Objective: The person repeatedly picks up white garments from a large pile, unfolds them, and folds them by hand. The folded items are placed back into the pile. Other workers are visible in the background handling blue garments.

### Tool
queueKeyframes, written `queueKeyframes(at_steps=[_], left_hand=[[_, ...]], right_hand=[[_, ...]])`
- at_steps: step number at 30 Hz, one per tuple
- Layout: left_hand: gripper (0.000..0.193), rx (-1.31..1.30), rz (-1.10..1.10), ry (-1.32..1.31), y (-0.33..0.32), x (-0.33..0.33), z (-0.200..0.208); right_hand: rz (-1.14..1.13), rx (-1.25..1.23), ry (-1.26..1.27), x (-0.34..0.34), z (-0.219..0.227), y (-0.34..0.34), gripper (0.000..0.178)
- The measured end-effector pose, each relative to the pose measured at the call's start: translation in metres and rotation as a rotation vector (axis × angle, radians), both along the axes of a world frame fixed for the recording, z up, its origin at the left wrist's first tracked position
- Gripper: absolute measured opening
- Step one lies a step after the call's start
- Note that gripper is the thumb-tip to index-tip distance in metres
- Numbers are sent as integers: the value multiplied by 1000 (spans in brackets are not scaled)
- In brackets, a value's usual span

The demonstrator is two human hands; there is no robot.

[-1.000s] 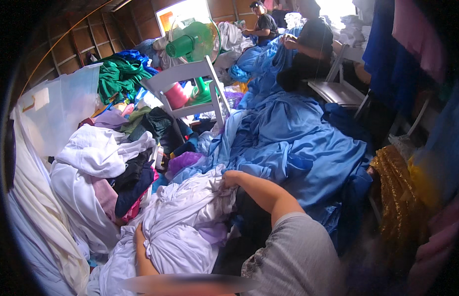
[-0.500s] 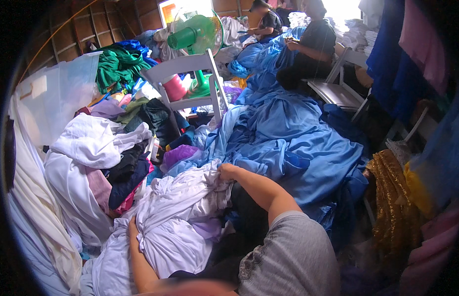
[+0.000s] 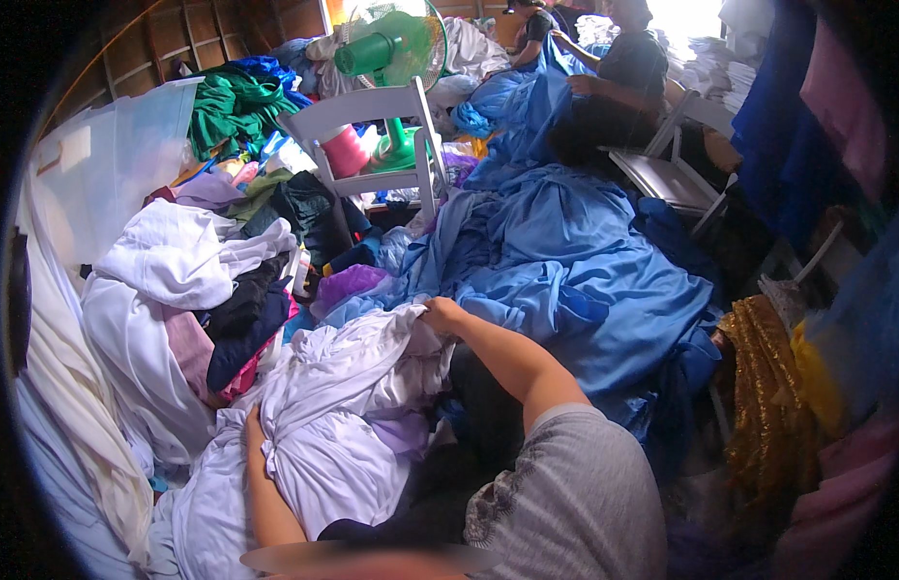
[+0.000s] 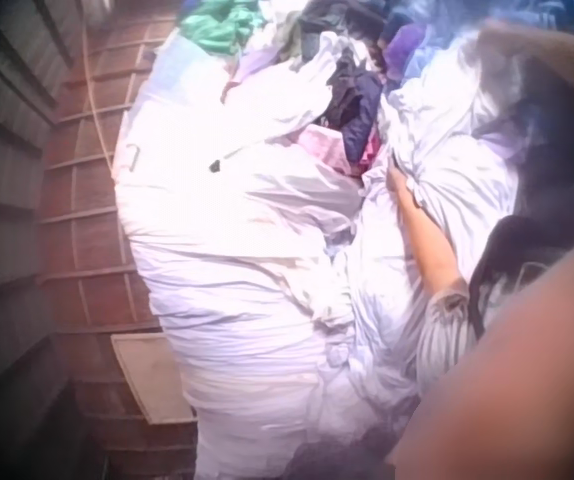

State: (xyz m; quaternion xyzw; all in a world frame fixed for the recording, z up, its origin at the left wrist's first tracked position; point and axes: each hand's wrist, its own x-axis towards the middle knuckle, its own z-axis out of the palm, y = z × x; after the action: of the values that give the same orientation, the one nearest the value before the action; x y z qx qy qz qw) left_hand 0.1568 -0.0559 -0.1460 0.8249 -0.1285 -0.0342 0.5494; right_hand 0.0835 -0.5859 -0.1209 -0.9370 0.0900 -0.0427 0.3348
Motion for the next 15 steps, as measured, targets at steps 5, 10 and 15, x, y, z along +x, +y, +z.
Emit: queueKeyframes(at_steps=[5,10,15], left_hand=[[38,19,24,8,3,1,-6],[35,-122,9,74,7,10,-16],[32,-156,20,89,9,12,-24]], right_hand=[[-23,59,-13,0,3,0,38],[-42,101,-41,1,1,-1,37],[-58,122,-56,0,-8,1,36]])
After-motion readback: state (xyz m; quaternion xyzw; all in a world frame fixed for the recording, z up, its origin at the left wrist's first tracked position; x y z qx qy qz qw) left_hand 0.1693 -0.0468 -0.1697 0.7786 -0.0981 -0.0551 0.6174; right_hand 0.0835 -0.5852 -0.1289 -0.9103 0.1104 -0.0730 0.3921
